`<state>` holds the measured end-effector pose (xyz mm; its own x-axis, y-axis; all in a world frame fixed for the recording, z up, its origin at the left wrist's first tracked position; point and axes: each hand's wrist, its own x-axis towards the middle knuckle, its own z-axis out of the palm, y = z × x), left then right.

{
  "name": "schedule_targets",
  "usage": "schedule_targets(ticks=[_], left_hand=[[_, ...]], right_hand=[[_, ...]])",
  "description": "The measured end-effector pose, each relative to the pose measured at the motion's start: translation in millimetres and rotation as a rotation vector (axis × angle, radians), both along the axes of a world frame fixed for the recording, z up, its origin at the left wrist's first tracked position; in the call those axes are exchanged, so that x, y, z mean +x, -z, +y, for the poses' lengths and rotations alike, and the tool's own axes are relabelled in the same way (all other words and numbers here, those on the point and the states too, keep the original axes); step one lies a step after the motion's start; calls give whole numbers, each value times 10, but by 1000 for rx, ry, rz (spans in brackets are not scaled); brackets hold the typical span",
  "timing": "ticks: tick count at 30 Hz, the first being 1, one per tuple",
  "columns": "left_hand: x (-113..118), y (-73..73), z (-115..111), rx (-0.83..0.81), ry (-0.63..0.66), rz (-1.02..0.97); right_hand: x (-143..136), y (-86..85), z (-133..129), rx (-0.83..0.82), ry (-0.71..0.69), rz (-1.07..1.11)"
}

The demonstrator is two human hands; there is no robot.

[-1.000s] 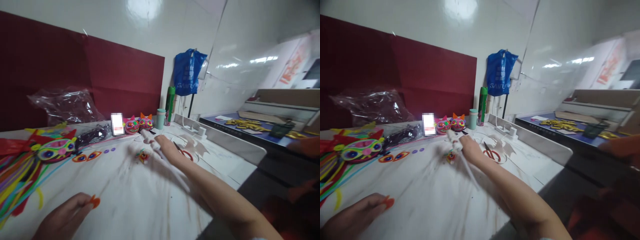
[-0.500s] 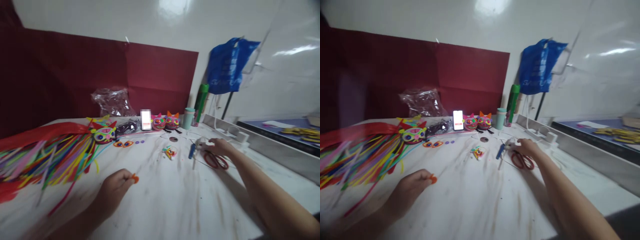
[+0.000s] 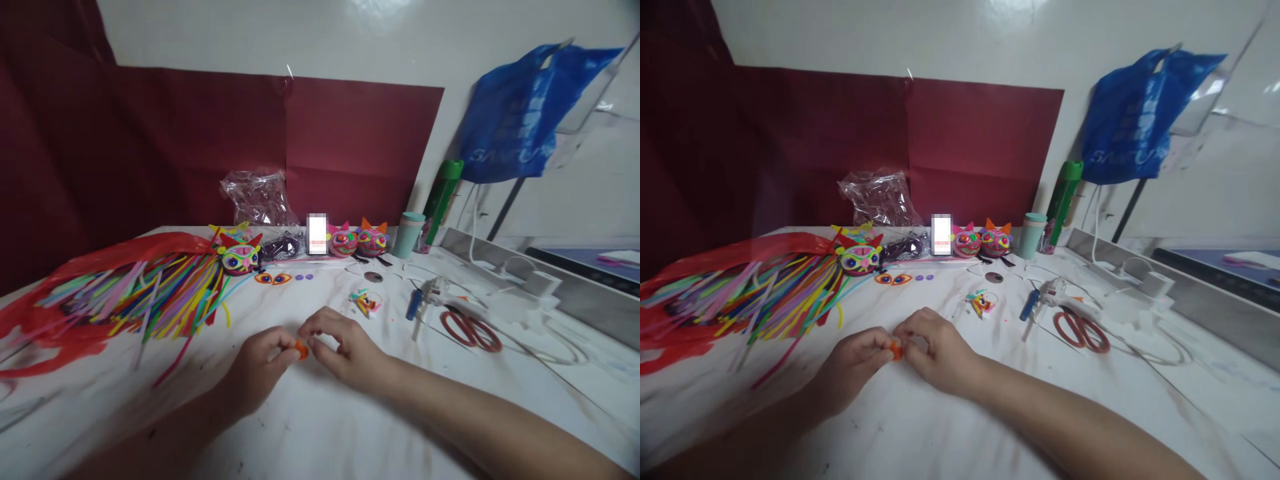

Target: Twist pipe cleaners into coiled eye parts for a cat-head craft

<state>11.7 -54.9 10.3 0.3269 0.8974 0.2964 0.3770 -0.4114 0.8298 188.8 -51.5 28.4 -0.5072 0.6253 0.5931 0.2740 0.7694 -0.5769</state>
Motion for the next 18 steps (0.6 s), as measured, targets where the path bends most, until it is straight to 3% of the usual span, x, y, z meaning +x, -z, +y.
schedule_targets(ticks=[5,11,18], left_hand=[[-18,32,-5,19,-1,15],[-9,55,-9,8,14,16],[17,45,-15,-24,-55,15]], right_hand=[[-4,74,11,-75,-3,31],[-14,128,19,-286,3,81],[15,168,23,-351,-2,121]])
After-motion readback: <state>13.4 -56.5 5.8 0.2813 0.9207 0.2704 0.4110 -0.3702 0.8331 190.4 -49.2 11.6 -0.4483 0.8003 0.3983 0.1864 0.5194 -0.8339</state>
